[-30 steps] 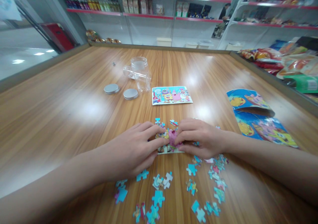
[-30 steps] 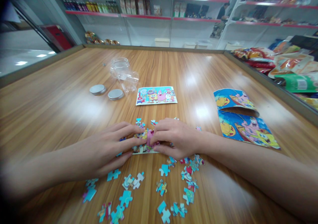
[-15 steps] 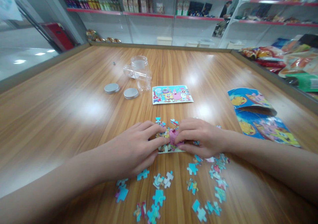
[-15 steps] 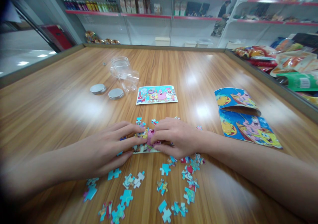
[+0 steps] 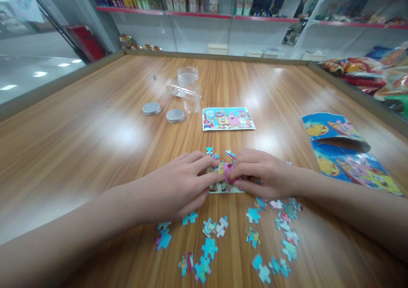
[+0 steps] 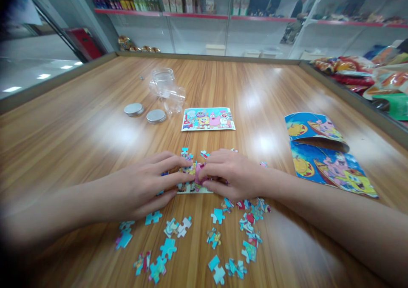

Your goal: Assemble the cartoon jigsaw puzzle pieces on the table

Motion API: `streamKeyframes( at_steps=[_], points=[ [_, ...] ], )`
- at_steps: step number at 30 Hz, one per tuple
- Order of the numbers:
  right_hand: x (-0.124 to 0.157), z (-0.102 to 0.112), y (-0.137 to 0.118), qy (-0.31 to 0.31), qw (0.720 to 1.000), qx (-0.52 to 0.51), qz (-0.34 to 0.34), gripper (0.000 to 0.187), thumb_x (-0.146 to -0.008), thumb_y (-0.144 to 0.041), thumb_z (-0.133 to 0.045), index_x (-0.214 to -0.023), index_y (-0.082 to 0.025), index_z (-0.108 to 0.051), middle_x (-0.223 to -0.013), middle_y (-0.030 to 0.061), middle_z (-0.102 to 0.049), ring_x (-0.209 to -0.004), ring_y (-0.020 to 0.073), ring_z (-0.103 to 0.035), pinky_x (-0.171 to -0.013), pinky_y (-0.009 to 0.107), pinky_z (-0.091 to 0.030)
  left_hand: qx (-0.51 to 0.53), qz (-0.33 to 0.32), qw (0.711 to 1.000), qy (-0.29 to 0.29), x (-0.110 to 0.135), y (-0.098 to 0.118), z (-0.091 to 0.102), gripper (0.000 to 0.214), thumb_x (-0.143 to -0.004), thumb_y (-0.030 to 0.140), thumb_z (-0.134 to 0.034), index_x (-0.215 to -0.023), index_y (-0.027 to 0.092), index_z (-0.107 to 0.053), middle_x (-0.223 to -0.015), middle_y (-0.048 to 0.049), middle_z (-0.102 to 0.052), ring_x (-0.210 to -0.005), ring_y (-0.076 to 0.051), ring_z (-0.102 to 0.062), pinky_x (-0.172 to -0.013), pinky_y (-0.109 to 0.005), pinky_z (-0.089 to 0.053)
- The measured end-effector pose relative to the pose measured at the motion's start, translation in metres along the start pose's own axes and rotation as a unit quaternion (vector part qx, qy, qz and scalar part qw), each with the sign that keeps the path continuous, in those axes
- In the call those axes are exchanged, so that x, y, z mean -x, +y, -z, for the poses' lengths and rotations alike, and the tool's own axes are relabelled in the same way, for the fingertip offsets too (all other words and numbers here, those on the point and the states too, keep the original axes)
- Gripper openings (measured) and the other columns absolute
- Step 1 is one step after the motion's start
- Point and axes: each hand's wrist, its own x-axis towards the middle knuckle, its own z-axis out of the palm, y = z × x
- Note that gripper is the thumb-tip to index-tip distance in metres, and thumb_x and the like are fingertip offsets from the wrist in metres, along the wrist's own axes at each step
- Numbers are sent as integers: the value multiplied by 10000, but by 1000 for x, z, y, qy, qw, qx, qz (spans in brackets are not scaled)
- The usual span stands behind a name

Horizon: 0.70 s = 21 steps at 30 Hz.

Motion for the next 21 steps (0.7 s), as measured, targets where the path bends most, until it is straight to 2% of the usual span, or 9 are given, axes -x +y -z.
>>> streamKeyframes(
  at_steps=[12,21],
  points=[
    [0,0,0,-1,1000,-3,-10,143,-1014,-226,-571,-1090,-171,-680,-882,55,-674,-841,166,-607,-752,302,-444,-1,1,1000,1,0,1,1,401,-983,163,-485,-1380,193,-538,-1398,-129,-537,-1255,-292,-524,-1072,-500,-488],
    [-1,0,-1,3,1000,-6,-7,135,-1012,-215,-573,-1084,-172,-678,-884,49,-676,-827,158,-606,-743,293,-443,8,1,1000,10,-1,1,1,473,-964,151,-520,-1428,239,-514,-1369,-121,-555,-1241,-290,-548,-1052,-499,-504]
  ],
)
